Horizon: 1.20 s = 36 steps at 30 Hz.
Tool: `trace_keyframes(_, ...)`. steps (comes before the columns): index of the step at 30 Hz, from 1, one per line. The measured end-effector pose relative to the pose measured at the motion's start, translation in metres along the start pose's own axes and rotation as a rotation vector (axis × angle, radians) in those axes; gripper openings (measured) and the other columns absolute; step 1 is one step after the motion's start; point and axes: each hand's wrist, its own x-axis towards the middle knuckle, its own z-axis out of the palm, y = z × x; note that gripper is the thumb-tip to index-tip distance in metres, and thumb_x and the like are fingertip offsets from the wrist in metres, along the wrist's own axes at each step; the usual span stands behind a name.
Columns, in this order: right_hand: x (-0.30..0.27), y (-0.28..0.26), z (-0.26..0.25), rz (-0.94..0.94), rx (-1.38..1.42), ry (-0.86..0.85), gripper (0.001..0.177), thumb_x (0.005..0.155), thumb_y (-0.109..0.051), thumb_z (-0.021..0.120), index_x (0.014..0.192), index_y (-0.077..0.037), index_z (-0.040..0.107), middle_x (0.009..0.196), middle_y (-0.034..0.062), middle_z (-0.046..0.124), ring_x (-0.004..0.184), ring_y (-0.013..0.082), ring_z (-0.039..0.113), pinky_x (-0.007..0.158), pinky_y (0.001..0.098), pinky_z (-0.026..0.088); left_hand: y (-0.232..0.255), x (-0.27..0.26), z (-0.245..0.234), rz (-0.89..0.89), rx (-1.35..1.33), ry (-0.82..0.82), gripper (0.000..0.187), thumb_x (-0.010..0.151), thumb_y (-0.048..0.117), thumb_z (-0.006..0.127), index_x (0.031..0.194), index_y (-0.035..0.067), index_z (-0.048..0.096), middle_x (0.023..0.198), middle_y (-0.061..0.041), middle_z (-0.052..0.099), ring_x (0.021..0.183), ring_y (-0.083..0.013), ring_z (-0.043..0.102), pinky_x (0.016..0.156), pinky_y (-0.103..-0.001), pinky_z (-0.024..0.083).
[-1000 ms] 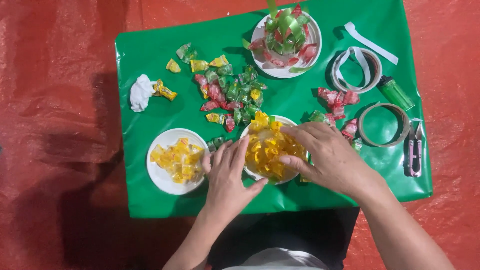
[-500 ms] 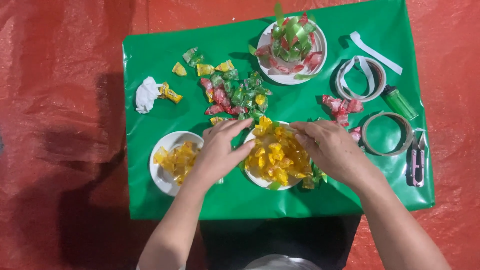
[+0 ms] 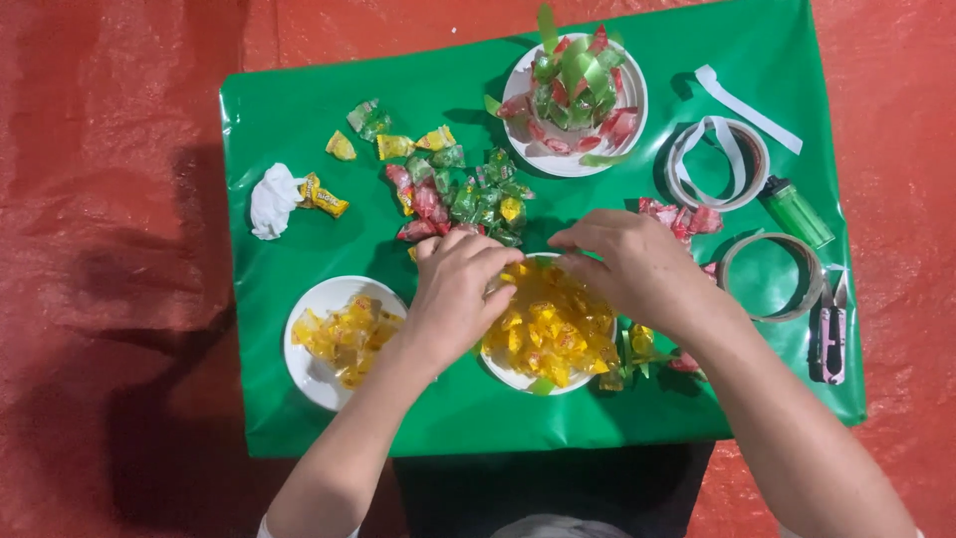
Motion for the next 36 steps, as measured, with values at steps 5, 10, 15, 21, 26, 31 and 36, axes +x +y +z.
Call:
trace_keyframes(5, 0.010, -0.006, -0.004, -0.032, -0.026, -0.046, 0.017, 0.095, -0.015, 0.070, 0.103, -0.004, 0.080, 0.094, 0.0169, 0.076, 0.089, 0.0323, 0.076, 0.080, 0.0413, 0.061, -0.005, -0.008, 0.003, 0.111, 0.015, 0.096, 0.035, 0.085, 0.027, 0.076, 0.120, 0.027, 0.073, 0.105, 0.005, 0.066, 0.116, -0.0200, 0.057, 0.100, -0.048, 0.037)
trace_keyframes(10, 0.014, -0.018, -0.006, -0.041, -0.051, -0.103, 0.019, 0.093, -0.022, 0.073, 0.100, -0.006, 0.081, 0.096, 0.0164, 0.076, 0.087, 0.0312, 0.076, 0.077, 0.0416, 0.061, -0.014, -0.008, 0.011, 0.136, -0.054, 0.132, 0.025, 0.086, 0.027, 0.074, 0.110, 0.031, 0.076, 0.101, 0.007, 0.070, 0.116, -0.0179, 0.058, 0.101, -0.045, 0.035)
trace_keyframes(15, 0.018, -0.022, 0.006, -0.020, -0.233, -0.139, 0.021, 0.086, -0.035, 0.081, 0.094, -0.017, 0.084, 0.098, 0.0064, 0.075, 0.093, 0.0243, 0.073, 0.082, 0.0398, 0.057, -0.017, -0.010, 0.023, 0.059, -0.149, 0.144, 0.026, 0.083, 0.024, 0.074, 0.109, 0.028, 0.073, 0.099, 0.007, 0.073, 0.116, -0.0191, 0.063, 0.106, -0.050, 0.033)
trace_keyframes(21, 0.012, -0.016, 0.018, -0.040, -0.221, -0.089, 0.013, 0.089, -0.025, 0.078, 0.093, -0.013, 0.083, 0.098, 0.0078, 0.074, 0.091, 0.0235, 0.073, 0.079, 0.0397, 0.057, -0.022, -0.012, 0.031, 0.058, -0.120, 0.220, 0.021, 0.085, 0.032, 0.076, 0.106, 0.029, 0.073, 0.100, 0.010, 0.071, 0.112, -0.0185, 0.063, 0.103, -0.051, 0.036)
trace_keyframes(26, -0.001, -0.006, 0.027, -0.054, -0.175, 0.010, 0.011, 0.090, -0.018, 0.075, 0.091, -0.009, 0.081, 0.104, 0.0080, 0.072, 0.095, 0.0272, 0.072, 0.077, 0.0409, 0.054, -0.019, -0.016, 0.026, 0.090, -0.115, 0.243, 0.012, 0.084, 0.026, 0.075, 0.095, 0.028, 0.075, 0.097, 0.007, 0.071, 0.111, -0.0189, 0.064, 0.100, -0.050, 0.037)
trace_keyframes(31, -0.001, -0.010, 0.021, -0.017, -0.146, 0.012, 0.012, 0.092, -0.017, 0.073, 0.091, -0.008, 0.082, 0.106, 0.0082, 0.073, 0.100, 0.0273, 0.073, 0.080, 0.0403, 0.054, -0.021, -0.018, 0.026, 0.056, -0.184, 0.220, 0.010, 0.084, 0.024, 0.077, 0.092, 0.030, 0.075, 0.096, 0.009, 0.072, 0.111, -0.0165, 0.064, 0.102, -0.047, 0.036)
trace_keyframes(36, -0.004, -0.008, 0.029, -0.072, -0.218, 0.064, 0.012, 0.090, -0.021, 0.075, 0.088, -0.011, 0.080, 0.107, 0.0049, 0.072, 0.099, 0.0269, 0.072, 0.081, 0.0400, 0.053, -0.020, -0.021, 0.016, -0.036, -0.295, 0.179, 0.012, 0.084, 0.025, 0.078, 0.095, 0.029, 0.077, 0.098, 0.011, 0.074, 0.113, -0.0148, 0.066, 0.101, -0.044, 0.038)
